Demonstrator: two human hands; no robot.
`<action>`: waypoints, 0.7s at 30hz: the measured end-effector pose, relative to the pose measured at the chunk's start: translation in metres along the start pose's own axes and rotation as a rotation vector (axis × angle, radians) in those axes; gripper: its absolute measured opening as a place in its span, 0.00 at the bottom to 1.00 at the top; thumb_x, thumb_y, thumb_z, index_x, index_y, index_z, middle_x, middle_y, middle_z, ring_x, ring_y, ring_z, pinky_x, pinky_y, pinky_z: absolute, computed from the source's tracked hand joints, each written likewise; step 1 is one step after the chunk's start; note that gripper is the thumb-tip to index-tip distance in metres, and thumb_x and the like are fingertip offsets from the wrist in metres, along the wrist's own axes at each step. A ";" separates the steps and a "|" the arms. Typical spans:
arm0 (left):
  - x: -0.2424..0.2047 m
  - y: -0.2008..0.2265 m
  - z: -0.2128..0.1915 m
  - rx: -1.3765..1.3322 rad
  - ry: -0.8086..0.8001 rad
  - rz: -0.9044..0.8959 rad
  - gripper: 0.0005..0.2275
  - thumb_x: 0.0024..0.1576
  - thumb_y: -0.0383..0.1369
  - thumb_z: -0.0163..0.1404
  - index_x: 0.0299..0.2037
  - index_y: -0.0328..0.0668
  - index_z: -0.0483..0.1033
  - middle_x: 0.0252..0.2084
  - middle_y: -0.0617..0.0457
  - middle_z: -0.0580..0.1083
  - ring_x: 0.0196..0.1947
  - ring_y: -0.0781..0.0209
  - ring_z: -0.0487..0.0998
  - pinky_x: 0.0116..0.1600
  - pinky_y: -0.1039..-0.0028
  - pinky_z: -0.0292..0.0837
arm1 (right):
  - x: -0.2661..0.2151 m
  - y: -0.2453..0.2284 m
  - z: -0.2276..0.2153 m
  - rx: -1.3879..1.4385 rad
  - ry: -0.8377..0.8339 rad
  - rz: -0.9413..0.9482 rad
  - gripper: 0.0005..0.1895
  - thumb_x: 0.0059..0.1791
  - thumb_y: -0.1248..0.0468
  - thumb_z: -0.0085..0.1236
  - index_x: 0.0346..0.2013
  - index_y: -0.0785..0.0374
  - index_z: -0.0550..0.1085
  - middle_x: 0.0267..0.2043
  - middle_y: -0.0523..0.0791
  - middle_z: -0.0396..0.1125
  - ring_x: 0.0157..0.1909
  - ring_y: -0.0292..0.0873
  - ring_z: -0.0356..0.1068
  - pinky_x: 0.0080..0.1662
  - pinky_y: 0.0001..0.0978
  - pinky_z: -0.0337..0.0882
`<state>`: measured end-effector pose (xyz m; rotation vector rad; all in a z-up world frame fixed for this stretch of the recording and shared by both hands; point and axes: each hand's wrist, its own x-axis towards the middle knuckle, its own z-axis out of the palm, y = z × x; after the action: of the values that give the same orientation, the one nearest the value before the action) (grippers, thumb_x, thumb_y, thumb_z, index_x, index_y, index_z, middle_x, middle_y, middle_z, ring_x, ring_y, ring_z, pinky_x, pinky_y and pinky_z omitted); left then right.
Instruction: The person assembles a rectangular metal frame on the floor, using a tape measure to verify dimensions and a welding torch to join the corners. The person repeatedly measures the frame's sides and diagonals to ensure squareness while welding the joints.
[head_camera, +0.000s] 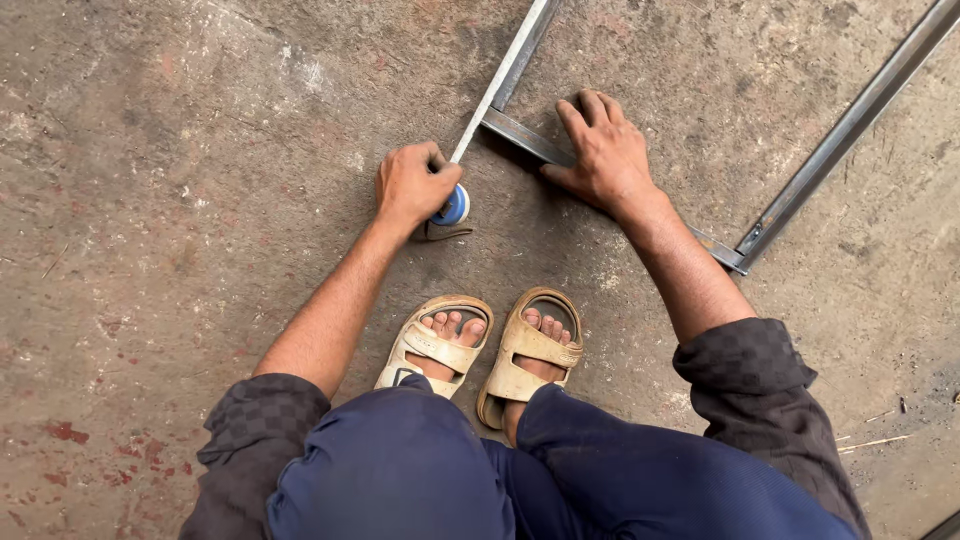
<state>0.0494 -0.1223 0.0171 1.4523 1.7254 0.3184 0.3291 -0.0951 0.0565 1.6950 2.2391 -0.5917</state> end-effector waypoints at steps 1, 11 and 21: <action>0.000 -0.001 0.000 0.007 0.006 -0.002 0.09 0.48 0.40 0.57 0.26 0.44 0.81 0.27 0.48 0.80 0.31 0.51 0.83 0.41 0.61 0.76 | 0.000 -0.002 -0.001 -0.012 -0.011 0.002 0.50 0.41 0.40 0.70 0.70 0.57 0.61 0.72 0.58 0.51 0.72 0.60 0.51 0.62 0.57 0.64; -0.003 -0.002 0.003 0.028 0.025 0.026 0.10 0.48 0.40 0.57 0.27 0.43 0.81 0.27 0.48 0.80 0.30 0.50 0.82 0.40 0.59 0.76 | -0.001 -0.002 -0.002 -0.059 -0.020 -0.007 0.46 0.42 0.40 0.70 0.69 0.54 0.63 0.71 0.58 0.53 0.71 0.60 0.54 0.60 0.57 0.68; -0.004 -0.001 0.000 0.032 -0.019 -0.029 0.09 0.49 0.40 0.56 0.27 0.44 0.80 0.26 0.51 0.79 0.29 0.55 0.82 0.39 0.59 0.76 | -0.005 0.004 0.005 -0.021 0.085 -0.062 0.47 0.42 0.41 0.71 0.67 0.60 0.64 0.70 0.59 0.54 0.72 0.60 0.54 0.63 0.56 0.66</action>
<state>0.0492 -0.1261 0.0180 1.4476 1.7421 0.2615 0.3339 -0.1007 0.0534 1.6758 2.3565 -0.5176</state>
